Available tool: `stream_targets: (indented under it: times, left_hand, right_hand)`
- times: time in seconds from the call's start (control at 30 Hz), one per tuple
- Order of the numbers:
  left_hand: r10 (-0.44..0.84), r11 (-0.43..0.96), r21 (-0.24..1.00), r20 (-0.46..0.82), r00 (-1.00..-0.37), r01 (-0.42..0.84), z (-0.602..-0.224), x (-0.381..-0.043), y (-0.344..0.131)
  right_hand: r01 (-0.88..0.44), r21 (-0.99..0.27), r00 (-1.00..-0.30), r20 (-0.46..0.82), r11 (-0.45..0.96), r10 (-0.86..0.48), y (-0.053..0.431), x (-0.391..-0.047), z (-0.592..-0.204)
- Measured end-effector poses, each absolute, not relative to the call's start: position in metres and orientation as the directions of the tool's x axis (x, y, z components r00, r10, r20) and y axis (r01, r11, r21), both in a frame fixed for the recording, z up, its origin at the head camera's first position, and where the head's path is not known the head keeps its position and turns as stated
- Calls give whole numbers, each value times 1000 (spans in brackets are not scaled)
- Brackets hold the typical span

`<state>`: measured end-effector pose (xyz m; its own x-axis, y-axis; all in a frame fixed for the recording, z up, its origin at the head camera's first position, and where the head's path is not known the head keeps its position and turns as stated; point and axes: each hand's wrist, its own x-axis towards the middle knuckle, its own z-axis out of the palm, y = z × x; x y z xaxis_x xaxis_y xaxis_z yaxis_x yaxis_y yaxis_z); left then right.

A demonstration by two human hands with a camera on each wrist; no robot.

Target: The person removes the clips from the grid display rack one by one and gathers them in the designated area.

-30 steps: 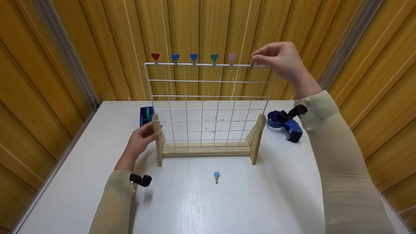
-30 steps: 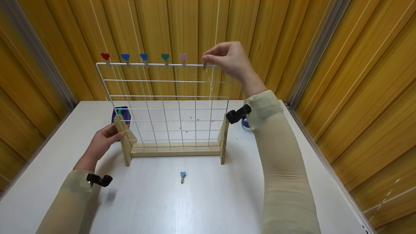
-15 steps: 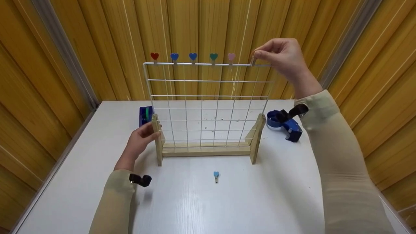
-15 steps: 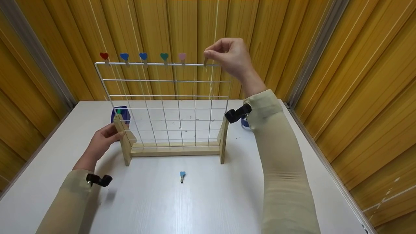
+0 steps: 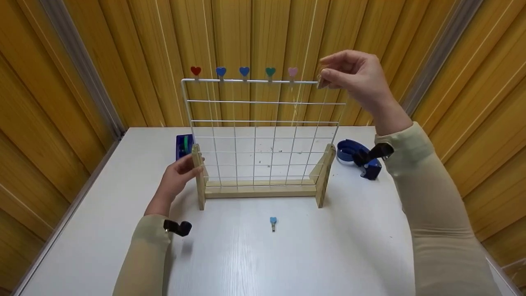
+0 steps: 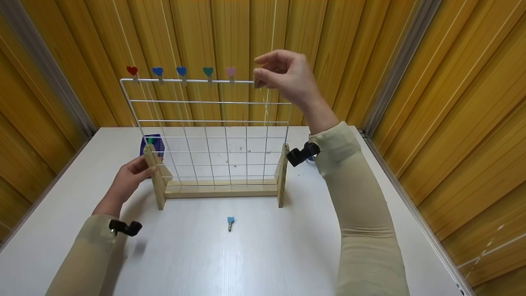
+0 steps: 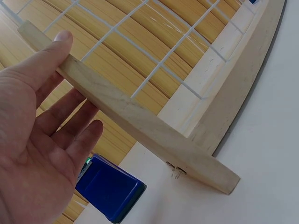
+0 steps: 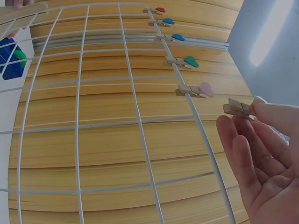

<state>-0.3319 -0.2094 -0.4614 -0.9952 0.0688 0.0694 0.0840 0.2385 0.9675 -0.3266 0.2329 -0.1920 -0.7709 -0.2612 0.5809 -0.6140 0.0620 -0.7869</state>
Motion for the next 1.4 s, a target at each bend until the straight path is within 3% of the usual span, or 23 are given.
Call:
stream_targets:
  times: [0.27,0.7,1.03,1.4]
  left_hand:
    - [58,243,967,61,-996,73,-463,-332,-210]
    - [65,228,970,71,-995,84,-463,-333,-210]
    - [74,230,970,67,-995,82,-464,-333,-210]
    - [75,235,968,72,-995,88,-463,-332,-210]
  right_hand:
    - [-624,-767,-770,572,147,-283,225,-313,-208]
    - [-521,-793,-848,440,317,-294,222,-292,-245]
    - [-458,-844,-863,348,278,-366,220,-285,-290]
    - [-304,-908,-899,173,287,-403,218,-278,-357]
